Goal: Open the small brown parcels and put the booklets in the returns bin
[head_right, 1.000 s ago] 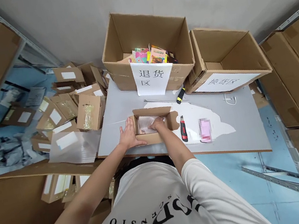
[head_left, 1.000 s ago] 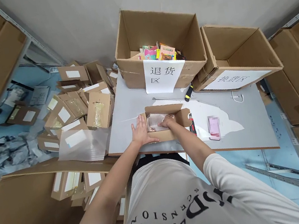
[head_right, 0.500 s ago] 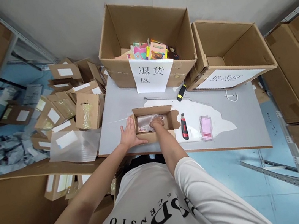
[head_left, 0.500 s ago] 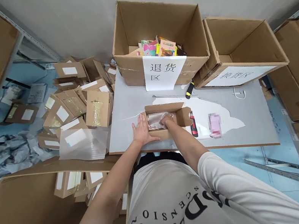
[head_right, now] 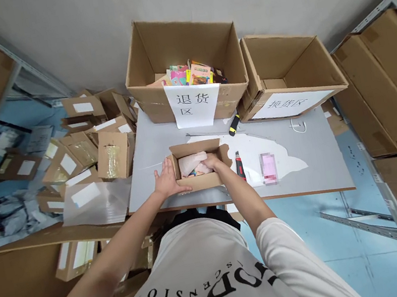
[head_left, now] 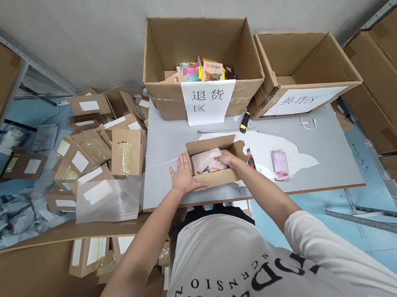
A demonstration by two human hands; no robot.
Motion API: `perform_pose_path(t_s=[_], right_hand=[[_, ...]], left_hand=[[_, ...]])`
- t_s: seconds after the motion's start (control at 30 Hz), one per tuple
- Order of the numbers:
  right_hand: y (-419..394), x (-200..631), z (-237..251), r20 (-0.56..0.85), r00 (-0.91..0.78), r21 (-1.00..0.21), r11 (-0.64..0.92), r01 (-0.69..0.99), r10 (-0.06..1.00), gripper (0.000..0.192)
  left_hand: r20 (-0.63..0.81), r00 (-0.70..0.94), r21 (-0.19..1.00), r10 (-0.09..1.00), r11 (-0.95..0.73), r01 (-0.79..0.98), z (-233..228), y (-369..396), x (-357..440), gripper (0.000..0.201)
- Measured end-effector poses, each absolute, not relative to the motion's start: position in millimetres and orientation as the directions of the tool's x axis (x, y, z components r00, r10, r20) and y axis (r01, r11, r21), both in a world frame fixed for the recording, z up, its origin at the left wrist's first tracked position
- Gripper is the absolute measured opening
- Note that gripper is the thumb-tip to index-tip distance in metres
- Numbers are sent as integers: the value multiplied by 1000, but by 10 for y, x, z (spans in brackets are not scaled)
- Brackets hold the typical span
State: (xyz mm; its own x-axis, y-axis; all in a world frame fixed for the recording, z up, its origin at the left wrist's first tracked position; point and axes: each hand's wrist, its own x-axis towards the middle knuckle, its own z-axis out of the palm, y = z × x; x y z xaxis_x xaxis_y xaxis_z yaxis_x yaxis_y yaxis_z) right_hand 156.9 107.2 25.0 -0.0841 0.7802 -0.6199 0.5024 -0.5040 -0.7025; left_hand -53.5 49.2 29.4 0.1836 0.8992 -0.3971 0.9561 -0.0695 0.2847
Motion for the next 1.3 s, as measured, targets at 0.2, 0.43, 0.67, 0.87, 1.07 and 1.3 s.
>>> perform_pose_path(t_s=[0.2,0.43,0.67,0.87,1.07,1.3], right_hand=[[1098,1940,675,-444,-184,-856,-354,377,877,27],[1207,2161,1221,-367,-371,-897,-218,385,853,19],[1313,2147,1422,-354,-462,-919,-210,335,813,17],[1356,2161,1457,-344,-457,-924,-209,321,820,22],[1080,2256,1319,-232,-157,-966,-247,-81,960,41],[512,1898,939,-217,118,-975,-210,-68,969,48]], left_hand=[[-411,156,334,898,-10,942,435,546,-528,146],[-184,219,554,958,-83,828,1002,819,-337,120],[-216,466,951,858,77,300,1257,1105,-152,73],[-352,536,924,767,376,70,1217,1128,-194,44],[-383,431,862,817,483,-150,1028,1041,-254,41],[-376,337,813,863,482,-327,842,888,-261,24]])
